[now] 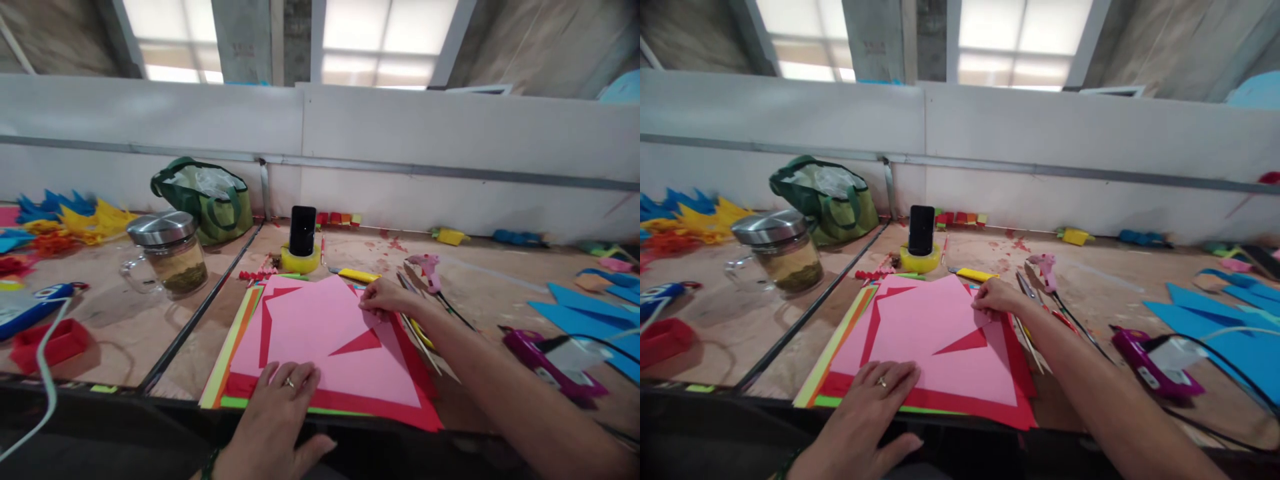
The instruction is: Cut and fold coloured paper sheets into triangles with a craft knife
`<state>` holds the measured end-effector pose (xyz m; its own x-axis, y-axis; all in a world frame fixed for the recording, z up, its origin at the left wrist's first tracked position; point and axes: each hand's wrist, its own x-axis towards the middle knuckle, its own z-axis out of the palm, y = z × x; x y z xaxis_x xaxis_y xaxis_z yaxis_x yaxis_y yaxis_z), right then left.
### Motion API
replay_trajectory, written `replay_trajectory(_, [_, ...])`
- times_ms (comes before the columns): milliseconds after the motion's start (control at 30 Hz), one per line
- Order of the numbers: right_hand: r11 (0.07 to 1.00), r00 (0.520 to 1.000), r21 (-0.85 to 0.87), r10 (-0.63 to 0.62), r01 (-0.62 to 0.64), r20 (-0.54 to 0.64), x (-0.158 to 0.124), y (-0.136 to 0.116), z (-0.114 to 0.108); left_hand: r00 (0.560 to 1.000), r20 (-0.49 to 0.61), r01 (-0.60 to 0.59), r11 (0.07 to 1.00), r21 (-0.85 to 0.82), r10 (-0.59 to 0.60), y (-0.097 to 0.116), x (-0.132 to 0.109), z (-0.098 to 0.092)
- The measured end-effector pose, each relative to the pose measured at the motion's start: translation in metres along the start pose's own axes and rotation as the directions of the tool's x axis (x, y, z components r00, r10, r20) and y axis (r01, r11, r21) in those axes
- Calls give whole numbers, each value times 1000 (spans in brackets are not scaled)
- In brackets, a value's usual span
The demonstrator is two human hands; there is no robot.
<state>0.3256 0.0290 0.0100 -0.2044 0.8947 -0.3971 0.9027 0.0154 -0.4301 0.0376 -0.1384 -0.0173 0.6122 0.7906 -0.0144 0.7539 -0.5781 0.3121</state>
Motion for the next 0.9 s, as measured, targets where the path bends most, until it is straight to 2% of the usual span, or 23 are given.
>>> replay_trajectory(100, [998,992,-51,-39,33,-123,-1,-13,-7,1000,-10,-6,1000,-6,6,-2,1,0])
replay_trajectory(200, [983,968,-100,-172,156,-181,-1,-41,-2,1000,-5,-11,1000,-7,11,-3,2,0])
replay_trajectory(267, [960,952,-126,-268,250,-148,2,-60,7,1000,-4,-13,1000,-1,13,-4,1,1])
replay_trajectory(367, [939,943,-158,-321,306,-84,11,-76,17,998,-36,-53,999,0,53,-6,-2,5])
replay_trajectory(433, [933,942,-163,-332,322,-41,16,-78,17,991,-97,-92,996,-12,91,-10,-6,8])
replay_trajectory(500, [923,933,-142,-359,356,11,18,-74,12,974,-209,-104,993,-47,92,-17,-10,11])
replay_trajectory(567, [909,914,-99,-405,405,26,14,-70,4,923,-384,-48,992,-120,-2,-27,-13,10])
replay_trajectory(600, [900,902,-73,-431,431,6,8,-68,0,872,-481,8,984,-180,-95,-33,-13,7])
replay_trajectory(667, [878,873,-27,-478,478,-90,-7,-66,-8,727,-606,109,926,-360,-321,-46,-9,0])
replay_trajectory(700, [866,855,-12,-495,499,-153,-17,-65,-12,677,-609,115,877,-467,-413,-51,-6,-5])
replay_trajectory(733, [854,834,0,-507,520,-216,-28,-65,-14,664,-581,89,821,-564,-471,-54,-1,-10])
replay_trajectory(767, [840,807,4,-520,543,-280,-39,-65,-14,694,-536,38,768,-640,-481,-56,4,-15])
replay_trajectory(800, [821,771,-3,-537,570,-343,-49,-64,-13,745,-494,-19,725,-688,-449,-56,9,-20])
replay_trajectory(833, [795,715,-32,-561,605,-418,-59,-63,-11,790,-474,-79,703,-707,-389,-55,15,-25])
replay_trajectory(867, [760,630,-103,-599,642,-494,-67,-61,-6,816,-486,-142,708,-692,-311,-52,19,-29])
replay_trajectory(900, [730,545,-195,-636,655,-547,-75,-58,-1,814,-534,-206,746,-633,-228,-48,23,-32])
